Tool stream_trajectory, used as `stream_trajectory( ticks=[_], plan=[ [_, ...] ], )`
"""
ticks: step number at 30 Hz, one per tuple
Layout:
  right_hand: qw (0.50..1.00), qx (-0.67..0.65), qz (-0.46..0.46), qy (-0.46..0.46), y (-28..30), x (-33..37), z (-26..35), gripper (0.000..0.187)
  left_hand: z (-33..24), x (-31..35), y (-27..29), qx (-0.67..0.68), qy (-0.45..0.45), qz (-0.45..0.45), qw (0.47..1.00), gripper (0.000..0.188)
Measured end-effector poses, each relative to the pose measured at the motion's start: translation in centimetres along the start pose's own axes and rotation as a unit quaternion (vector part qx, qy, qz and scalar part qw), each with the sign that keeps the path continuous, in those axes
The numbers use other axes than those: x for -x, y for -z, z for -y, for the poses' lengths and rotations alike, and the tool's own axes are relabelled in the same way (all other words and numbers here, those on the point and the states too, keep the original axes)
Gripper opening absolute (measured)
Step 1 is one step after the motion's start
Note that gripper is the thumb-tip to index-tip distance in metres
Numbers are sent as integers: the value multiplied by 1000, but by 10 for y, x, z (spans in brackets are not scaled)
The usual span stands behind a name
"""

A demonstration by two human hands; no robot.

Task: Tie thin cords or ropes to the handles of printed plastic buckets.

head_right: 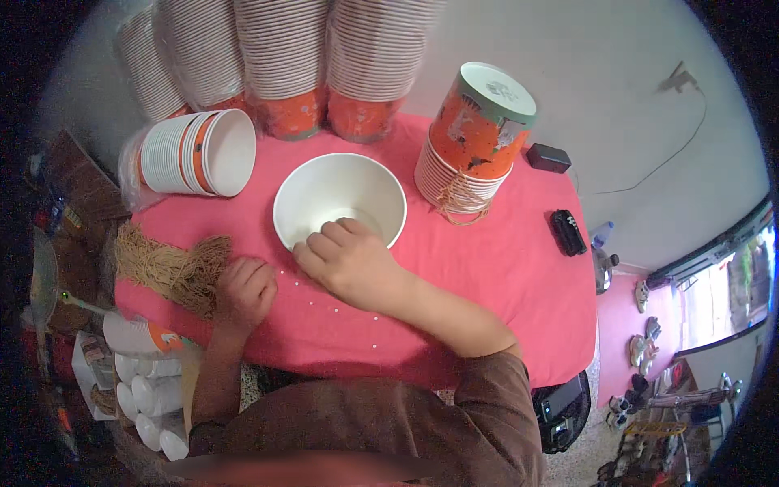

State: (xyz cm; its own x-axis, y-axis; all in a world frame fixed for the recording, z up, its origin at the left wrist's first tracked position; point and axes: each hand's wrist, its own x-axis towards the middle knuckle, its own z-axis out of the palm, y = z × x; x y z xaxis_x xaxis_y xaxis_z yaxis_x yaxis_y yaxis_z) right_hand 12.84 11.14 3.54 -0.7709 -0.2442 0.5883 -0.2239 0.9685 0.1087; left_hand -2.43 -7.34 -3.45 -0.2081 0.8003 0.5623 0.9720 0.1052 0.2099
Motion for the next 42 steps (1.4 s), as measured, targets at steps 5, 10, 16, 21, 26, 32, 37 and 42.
stream_trajectory(
  ticks=[5,10,16,21,26,32,37,42],
  plan=[
    [990,-23,-94,102,1,-1,13,22,10,2,0,-69,2,-49,996,13],
    [992,-75,-75,62,-11,7,35,29,-26,-2,3,125,41,-63,989,12],
    [985,-165,13,-45,-34,15,36,23,-31,10,-4,272,89,-29,958,11],
    [983,-173,35,-53,-37,16,35,14,-34,11,-3,308,131,-16,942,10],
    [981,-168,51,-84,-40,14,38,19,-32,13,-6,326,153,-18,933,9],
    [984,-159,46,-66,-40,13,38,19,-10,14,-4,160,59,46,984,9],
    [965,-175,158,-117,-30,17,27,13,15,18,0,96,126,14,987,9],
    [945,-293,90,-110,23,3,18,15,27,28,18,134,184,36,973,7]
  ],
)
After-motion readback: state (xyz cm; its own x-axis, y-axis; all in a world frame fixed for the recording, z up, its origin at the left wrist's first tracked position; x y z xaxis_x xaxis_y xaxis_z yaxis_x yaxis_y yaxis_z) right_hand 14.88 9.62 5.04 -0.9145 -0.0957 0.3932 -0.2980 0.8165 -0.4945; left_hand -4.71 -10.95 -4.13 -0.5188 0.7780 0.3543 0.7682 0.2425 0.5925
